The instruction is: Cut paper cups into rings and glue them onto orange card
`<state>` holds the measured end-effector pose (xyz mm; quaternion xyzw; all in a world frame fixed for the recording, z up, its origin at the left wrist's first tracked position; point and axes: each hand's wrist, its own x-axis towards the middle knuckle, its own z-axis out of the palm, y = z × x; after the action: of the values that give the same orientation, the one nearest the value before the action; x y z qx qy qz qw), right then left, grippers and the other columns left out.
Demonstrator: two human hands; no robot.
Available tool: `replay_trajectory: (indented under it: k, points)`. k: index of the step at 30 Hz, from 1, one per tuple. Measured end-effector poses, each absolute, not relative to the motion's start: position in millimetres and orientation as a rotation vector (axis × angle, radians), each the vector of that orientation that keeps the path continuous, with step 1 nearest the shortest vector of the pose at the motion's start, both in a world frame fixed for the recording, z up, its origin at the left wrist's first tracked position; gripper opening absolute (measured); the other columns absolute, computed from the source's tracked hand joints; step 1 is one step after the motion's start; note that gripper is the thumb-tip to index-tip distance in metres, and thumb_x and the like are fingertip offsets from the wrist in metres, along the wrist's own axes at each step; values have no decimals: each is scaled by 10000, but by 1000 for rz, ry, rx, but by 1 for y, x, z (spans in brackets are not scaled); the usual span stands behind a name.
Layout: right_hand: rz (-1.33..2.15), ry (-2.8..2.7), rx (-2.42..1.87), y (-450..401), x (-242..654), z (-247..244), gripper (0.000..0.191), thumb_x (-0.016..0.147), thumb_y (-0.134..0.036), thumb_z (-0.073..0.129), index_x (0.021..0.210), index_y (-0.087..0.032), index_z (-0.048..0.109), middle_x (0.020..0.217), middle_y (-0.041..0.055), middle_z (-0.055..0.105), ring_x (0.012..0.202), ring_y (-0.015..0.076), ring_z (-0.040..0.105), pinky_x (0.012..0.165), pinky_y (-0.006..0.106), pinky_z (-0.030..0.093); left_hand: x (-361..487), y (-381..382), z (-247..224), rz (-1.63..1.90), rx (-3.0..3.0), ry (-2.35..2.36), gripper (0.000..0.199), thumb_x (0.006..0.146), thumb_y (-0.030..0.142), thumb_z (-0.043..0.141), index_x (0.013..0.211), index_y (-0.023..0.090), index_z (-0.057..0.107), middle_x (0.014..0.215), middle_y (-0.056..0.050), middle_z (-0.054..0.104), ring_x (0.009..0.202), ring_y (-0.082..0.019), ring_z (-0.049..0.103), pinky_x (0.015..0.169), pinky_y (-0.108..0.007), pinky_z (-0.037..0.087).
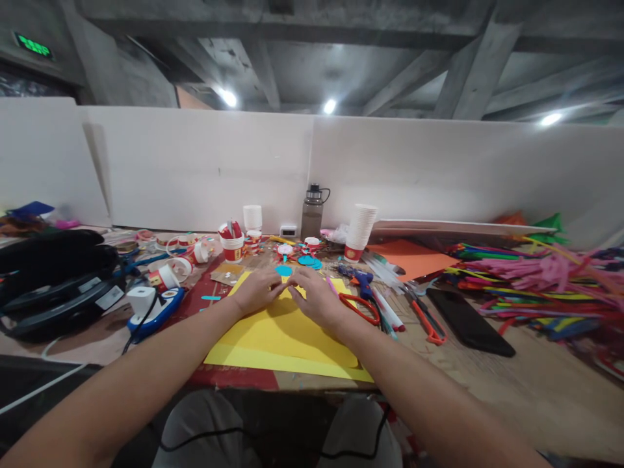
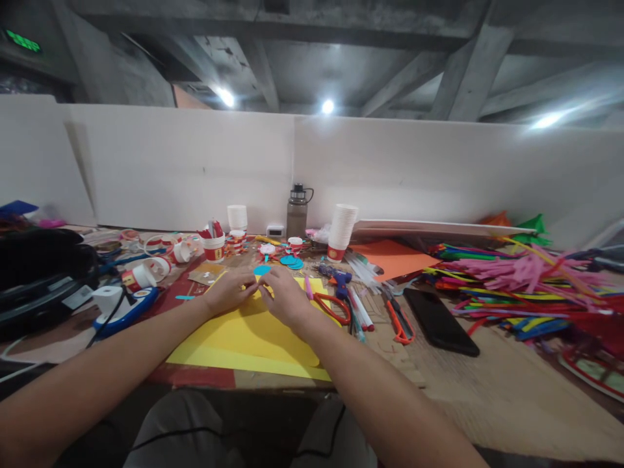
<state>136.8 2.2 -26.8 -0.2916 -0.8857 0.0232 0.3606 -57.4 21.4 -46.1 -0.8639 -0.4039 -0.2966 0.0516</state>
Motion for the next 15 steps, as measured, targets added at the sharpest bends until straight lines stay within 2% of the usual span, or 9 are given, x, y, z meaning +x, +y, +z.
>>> replay_trajectory:
  k: [4, 6, 10, 15]
  points:
    - [67, -2267, -792, 6, 137, -31, 91, 877, -153, 522, 857, -178, 607, 910, 76, 605, 937, 193, 536, 840, 343, 444, -57, 22, -46, -958, -2708, -1233, 149, 884, 258, 521, 843, 162, 628, 812, -52, 642, 794, -164, 565, 716, -277, 423]
    - [53, -2248, -790, 8, 138, -31, 108, 887, -152, 509, 857, -178, 609, 901, 74, 616, 919, 191, 541, 826, 335, 447, -57, 22, -47, -949, -2716, -1227, 126, 875, 242, 530, 896, 166, 629, 848, -57, 644, 824, -173, 571, 733, -288, 435]
    - [-39, -2152, -832, 18, 143, -20, 129, 898, -164, 494, 891, -177, 622, 923, 83, 636, 914, 193, 552, 827, 328, 450, -57, 20, -48, -922, -2686, -1211, 111, 857, 187, 534, 890, 173, 639, 882, -62, 641, 833, -178, 578, 741, -295, 444]
    - [-293, -2107, -997, 53, 176, 24, 174, 909, -193, 470, 935, -173, 641, 971, 95, 641, 934, 208, 545, 855, 329, 440, -55, 18, -45, -921, -2687, -1217, 111, 858, 175, 530, 871, 179, 640, 866, -56, 642, 838, -175, 585, 761, -297, 453]
